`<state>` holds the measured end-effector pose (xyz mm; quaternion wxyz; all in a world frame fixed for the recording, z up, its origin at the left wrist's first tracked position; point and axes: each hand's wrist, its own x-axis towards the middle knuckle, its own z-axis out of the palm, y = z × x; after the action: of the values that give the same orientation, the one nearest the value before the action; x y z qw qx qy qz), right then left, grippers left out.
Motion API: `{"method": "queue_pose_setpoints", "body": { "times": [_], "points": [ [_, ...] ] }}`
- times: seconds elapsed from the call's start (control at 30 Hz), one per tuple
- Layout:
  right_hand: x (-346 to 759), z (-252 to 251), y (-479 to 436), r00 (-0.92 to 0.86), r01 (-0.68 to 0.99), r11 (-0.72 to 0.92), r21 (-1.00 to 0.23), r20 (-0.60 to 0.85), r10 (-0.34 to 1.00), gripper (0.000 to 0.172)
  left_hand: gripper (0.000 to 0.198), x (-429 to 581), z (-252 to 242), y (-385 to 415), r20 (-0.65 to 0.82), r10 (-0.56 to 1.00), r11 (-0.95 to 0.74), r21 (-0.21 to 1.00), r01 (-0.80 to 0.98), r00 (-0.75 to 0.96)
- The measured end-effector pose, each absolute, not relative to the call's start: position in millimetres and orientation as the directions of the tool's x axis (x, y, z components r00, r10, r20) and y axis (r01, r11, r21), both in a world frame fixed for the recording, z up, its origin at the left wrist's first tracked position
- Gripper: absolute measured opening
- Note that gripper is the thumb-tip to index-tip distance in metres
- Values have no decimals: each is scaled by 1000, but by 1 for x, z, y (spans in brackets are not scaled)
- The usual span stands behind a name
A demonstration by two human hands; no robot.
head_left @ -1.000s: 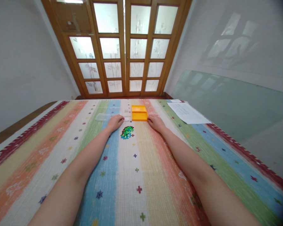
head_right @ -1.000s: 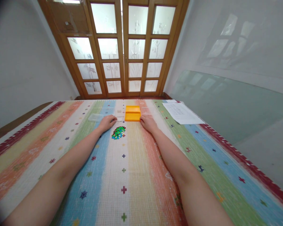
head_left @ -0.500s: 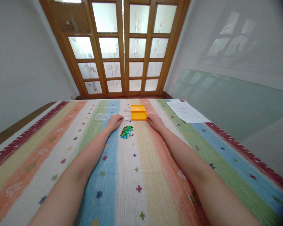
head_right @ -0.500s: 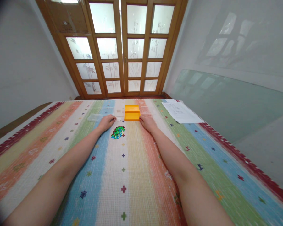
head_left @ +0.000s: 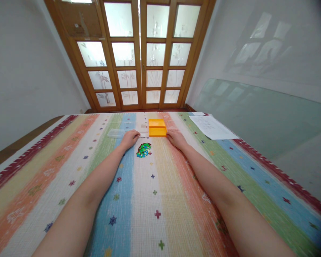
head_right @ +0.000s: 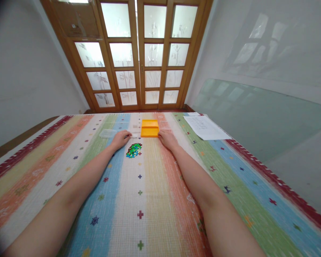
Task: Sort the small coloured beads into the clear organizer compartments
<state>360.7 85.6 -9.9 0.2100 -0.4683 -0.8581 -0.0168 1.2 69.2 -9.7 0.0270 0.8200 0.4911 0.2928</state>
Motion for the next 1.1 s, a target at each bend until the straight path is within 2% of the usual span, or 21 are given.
{"method": "queue_pose_setpoints", "body": {
  "times": [0.5, 1.1],
  "points": [
    [362, -10, 84, -469, 802, 567, -188, 391, 792, 20, 22, 3, -6, 67, 417, 840, -497, 336, 800, 347],
    [361, -12, 85, -462, 803, 564, -190, 398, 792, 19, 27, 5, -7, 68, 397, 861, -441, 268, 856, 319]
  ]
}}
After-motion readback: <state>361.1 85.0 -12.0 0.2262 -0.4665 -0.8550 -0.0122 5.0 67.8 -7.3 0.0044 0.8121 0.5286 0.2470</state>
